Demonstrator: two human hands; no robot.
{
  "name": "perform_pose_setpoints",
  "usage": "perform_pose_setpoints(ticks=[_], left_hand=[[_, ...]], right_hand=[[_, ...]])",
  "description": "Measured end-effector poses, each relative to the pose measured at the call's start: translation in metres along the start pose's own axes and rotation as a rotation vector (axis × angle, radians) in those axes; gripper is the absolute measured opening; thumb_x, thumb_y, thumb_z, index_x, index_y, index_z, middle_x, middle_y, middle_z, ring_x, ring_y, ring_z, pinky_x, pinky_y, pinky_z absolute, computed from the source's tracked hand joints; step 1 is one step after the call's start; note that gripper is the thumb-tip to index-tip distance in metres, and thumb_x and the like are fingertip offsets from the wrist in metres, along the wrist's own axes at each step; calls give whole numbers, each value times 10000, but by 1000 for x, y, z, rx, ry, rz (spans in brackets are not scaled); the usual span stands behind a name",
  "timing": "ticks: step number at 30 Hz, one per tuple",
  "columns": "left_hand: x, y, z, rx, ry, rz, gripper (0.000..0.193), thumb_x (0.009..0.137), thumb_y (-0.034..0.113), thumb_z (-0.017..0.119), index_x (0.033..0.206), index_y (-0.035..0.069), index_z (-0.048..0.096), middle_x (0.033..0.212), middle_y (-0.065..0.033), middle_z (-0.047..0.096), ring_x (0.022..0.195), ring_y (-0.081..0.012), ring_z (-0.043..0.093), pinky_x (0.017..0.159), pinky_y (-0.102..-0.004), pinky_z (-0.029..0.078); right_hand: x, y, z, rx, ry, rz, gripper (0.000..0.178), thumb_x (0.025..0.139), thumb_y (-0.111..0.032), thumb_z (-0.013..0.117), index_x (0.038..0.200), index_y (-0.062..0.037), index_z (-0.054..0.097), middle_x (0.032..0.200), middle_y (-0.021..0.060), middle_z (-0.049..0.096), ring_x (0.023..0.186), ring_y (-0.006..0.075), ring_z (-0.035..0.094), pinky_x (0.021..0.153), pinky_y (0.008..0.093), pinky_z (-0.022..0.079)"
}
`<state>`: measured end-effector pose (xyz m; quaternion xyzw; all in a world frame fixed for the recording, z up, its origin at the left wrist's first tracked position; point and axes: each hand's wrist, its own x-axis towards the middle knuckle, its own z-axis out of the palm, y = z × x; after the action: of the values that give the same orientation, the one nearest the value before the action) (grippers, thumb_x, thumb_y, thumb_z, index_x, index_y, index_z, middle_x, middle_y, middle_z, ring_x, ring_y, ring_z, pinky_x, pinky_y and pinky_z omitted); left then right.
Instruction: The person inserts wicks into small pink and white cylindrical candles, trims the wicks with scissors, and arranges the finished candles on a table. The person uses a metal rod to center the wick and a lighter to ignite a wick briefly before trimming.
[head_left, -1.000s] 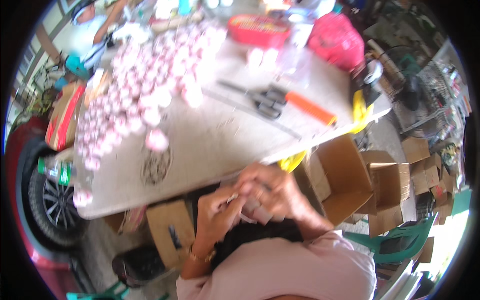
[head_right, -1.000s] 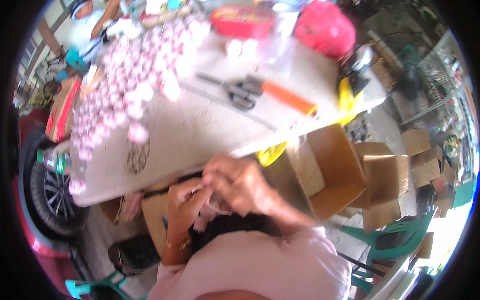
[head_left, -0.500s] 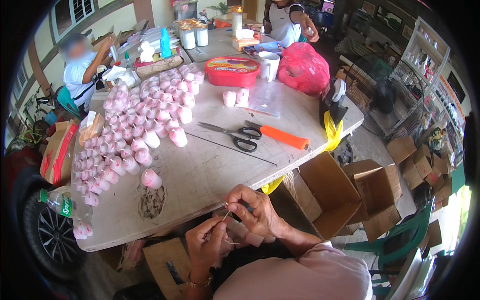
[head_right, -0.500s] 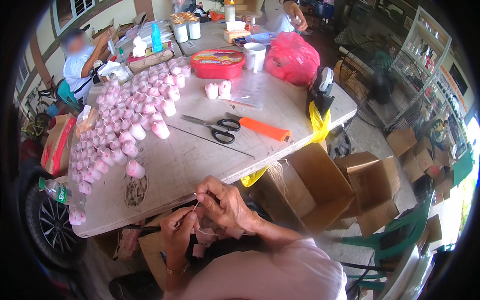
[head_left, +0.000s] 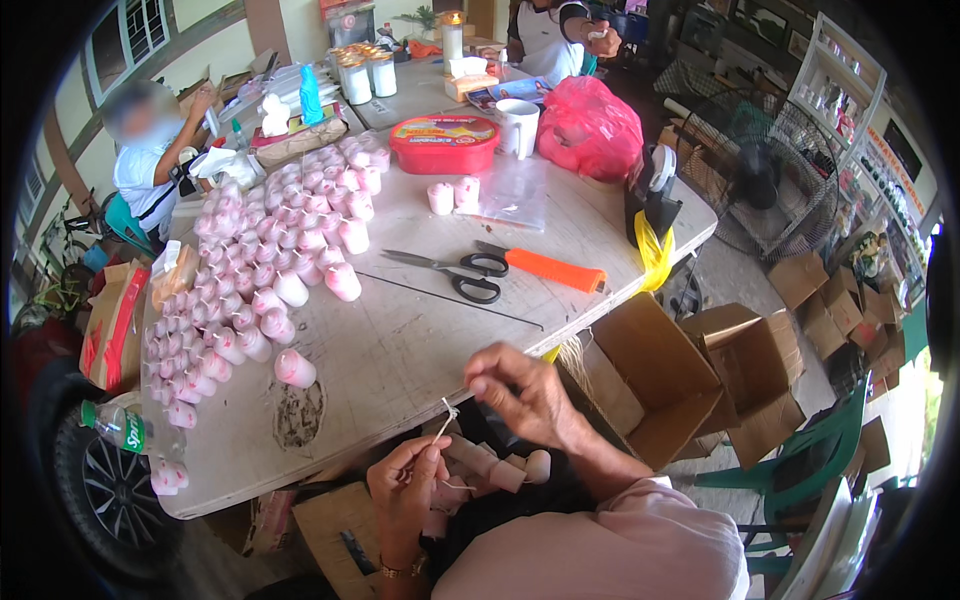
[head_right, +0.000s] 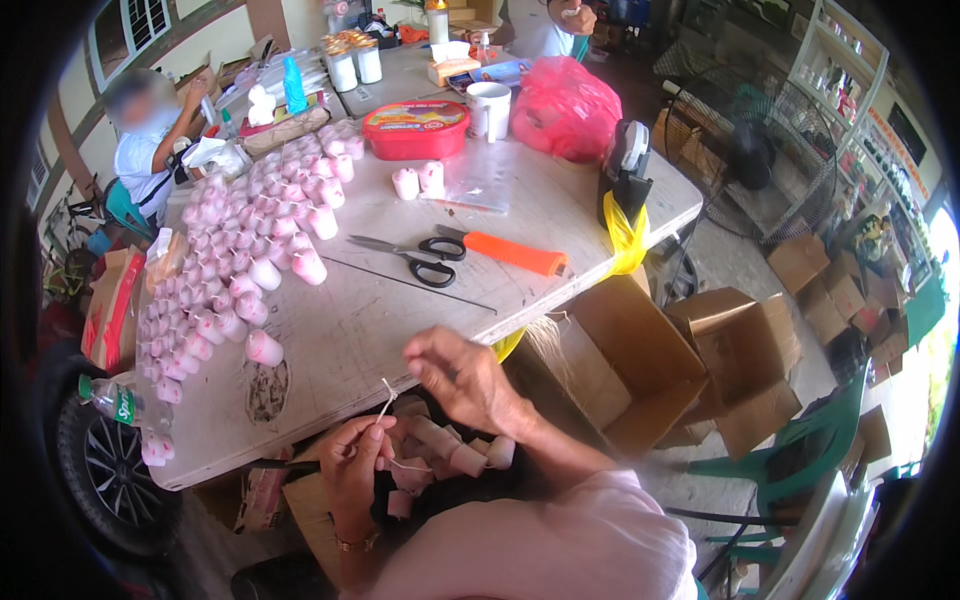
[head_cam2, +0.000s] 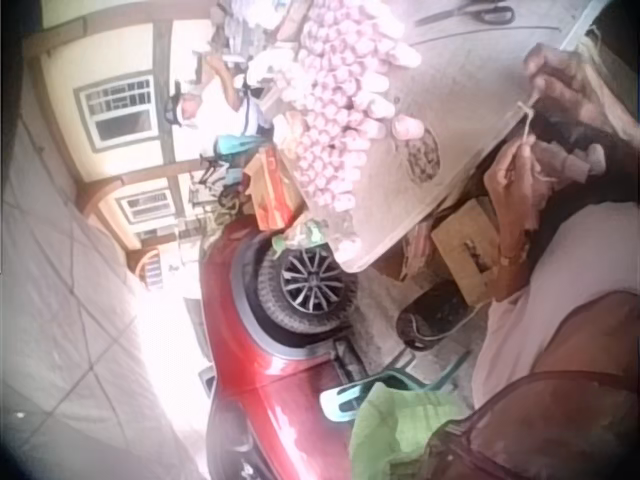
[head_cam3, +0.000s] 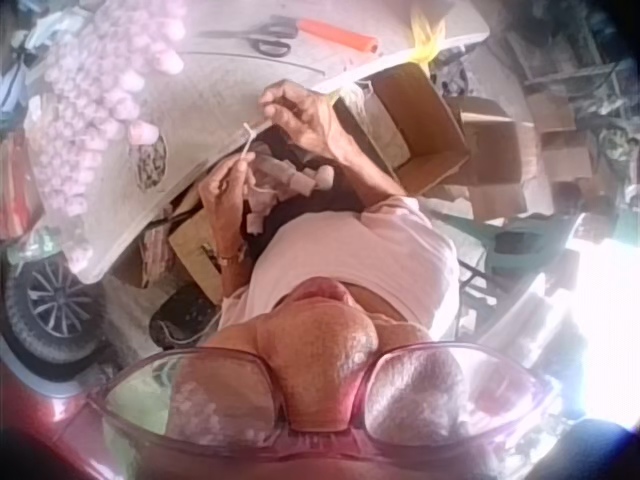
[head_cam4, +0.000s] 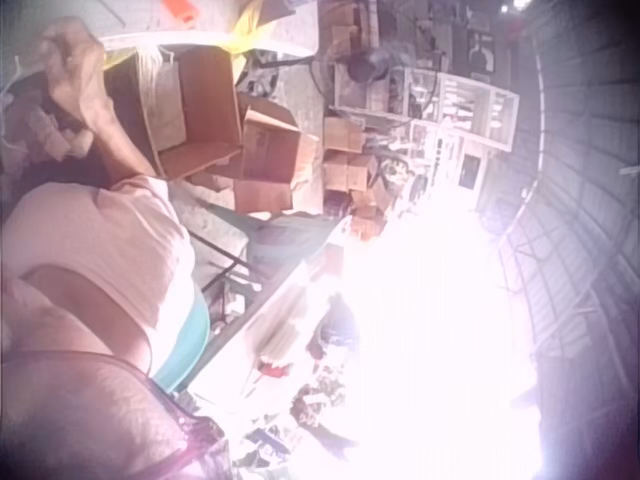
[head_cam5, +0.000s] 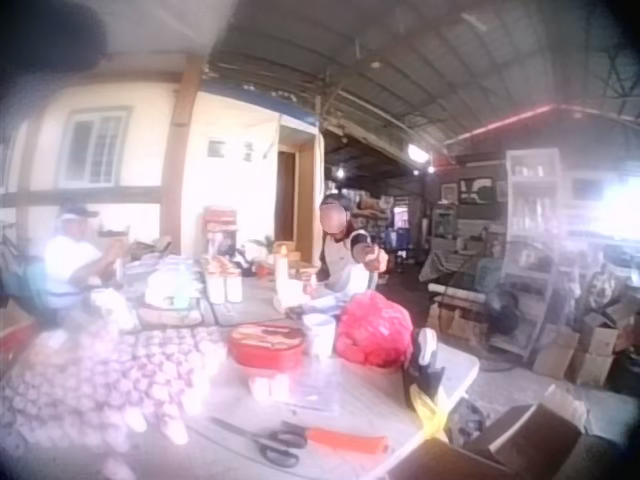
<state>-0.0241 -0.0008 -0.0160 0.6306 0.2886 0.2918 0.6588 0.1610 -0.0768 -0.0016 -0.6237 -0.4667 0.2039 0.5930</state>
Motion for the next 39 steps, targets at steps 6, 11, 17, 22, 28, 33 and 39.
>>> perform_pose_setpoints(ticks=[6,11,17,22,28,33,39], left_hand=[[3,-1,-5,-31,40,51,167,926,78,607,1006,-38,697,672,-19,602,583,-55,518,499,-179,370],[5,-2,-6,-102,72,-11,162,925,79,611,985,-46,696,683,-18,607,588,-56,524,494,-187,391],[14,-1,-8,-26,150,-72,197,916,123,603,943,-50,693,659,-39,602,555,-62,486,498,-195,345],[23,-3,-11,-47,173,-126,201,916,125,619,940,-60,694,634,-27,588,546,-70,500,493,-204,358],[29,2,-10,-76,203,-238,196,910,125,620,930,-55,695,640,-54,614,530,-82,520,468,-209,356],[29,3,-8,-40,241,-241,203,908,138,623,917,-52,695,650,-63,628,513,-81,524,454,-203,356],[27,-14,-16,64,216,-195,240,937,207,595,917,-23,663,553,-43,563,435,-52,428,598,-220,493]], right_hand=[[78,-14,-91,-2,290,-188,271,968,-173,551,1174,2,541,936,79,643,809,149,632,680,277,515],[196,-12,-185,346,518,-181,458,932,-117,539,1357,-4,408,1035,104,607,838,221,659,702,335,551],[285,26,-239,72,737,-151,529,880,-68,594,1376,-87,412,1076,125,575,819,222,655,676,342,572],[347,44,-267,-502,1050,-253,386,838,-165,623,1219,-110,602,875,138,651,828,200,672,692,349,574],[375,40,-295,-844,1212,-124,457,750,-304,677,1188,-190,617,1107,204,596,1003,370,611,883,437,496],[371,36,-316,-1114,993,-181,417,751,-373,694,1104,-152,665,997,140,670,897,292,648,826,398,506],[283,-9,-296,-924,1022,-487,235,746,-231,678,898,-53,663,879,187,693,827,327,678,739,398,515]])
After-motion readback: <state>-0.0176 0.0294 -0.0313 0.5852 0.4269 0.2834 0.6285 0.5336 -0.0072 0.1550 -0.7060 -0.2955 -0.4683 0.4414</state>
